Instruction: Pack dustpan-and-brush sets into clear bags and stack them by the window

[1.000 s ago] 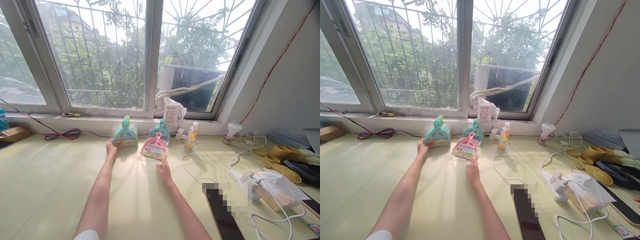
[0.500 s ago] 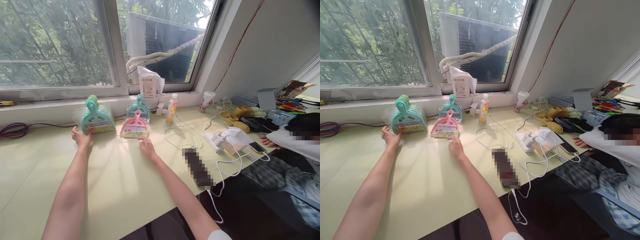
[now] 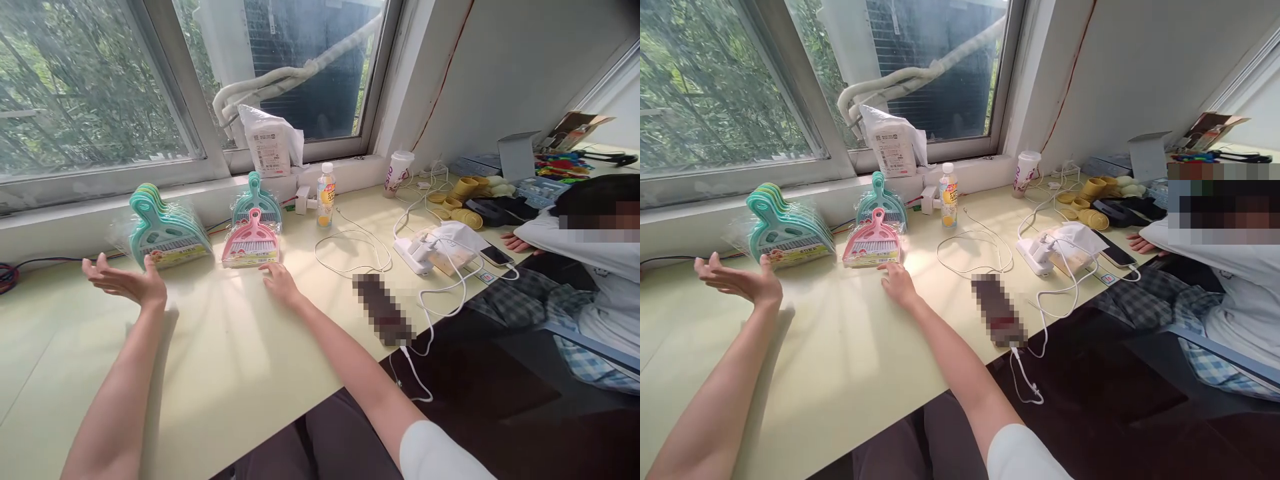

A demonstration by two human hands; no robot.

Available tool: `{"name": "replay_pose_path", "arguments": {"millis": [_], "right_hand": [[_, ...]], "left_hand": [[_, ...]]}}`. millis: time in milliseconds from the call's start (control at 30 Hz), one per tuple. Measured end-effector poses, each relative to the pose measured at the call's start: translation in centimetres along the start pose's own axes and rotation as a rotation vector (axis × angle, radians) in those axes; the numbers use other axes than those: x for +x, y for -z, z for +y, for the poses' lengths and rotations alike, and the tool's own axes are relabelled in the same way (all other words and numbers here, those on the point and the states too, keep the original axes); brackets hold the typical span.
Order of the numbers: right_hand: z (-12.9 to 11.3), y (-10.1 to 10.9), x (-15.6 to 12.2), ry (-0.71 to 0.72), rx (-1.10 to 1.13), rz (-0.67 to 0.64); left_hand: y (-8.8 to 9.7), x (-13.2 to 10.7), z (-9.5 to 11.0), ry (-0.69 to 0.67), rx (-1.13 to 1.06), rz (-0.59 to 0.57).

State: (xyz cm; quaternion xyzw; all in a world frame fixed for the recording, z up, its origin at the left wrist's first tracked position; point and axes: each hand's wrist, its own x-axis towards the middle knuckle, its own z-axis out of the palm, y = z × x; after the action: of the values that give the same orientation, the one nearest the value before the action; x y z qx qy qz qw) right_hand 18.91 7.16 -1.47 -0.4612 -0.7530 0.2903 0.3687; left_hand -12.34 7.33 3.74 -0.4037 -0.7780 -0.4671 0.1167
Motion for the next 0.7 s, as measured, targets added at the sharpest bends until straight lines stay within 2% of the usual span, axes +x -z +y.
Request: {"name": "replay_pose_path", "arguments": {"millis": [100, 133, 200, 300, 333, 533, 700], "right_hand": [[0.0, 0.1, 0.0, 0.004, 0.003, -0.002], [-0.1, 0.1, -0.1, 0.003, 0.006, -0.001], [-0.1, 0.1, -0.1, -0.002, 0.013, 0.003], [-0.2, 0.2, -0.2, -0.013, 0.007, 0.004], [-0.2, 0.2, -0.2, -0.014, 0.003, 0.003], [-0.2, 0.3, -0.1, 0.000, -0.011, -0.008], [-0.1, 0.2, -0.1, -0.005, -0.016, -0.022]], "left_hand": [[-0.2, -0.5, 1.1, -0.007, 0.088, 0.077], [-0.4, -0.3, 1.0, -0.007, 0.116, 0.052], [-1.1, 0.4, 0.4, -0.034, 0.166, -0.076], [-2.5, 1.2, -0.5, -0.130, 0.206, -0.370], [-3.0, 1.4, -0.7, -0.137, 0.205, -0.411], [-5.9, 1.6, -1.3, -0.117, 0.174, -0.351], [-6.1, 1.3, -2.1, -0.196, 0.144, -0.334]]}}
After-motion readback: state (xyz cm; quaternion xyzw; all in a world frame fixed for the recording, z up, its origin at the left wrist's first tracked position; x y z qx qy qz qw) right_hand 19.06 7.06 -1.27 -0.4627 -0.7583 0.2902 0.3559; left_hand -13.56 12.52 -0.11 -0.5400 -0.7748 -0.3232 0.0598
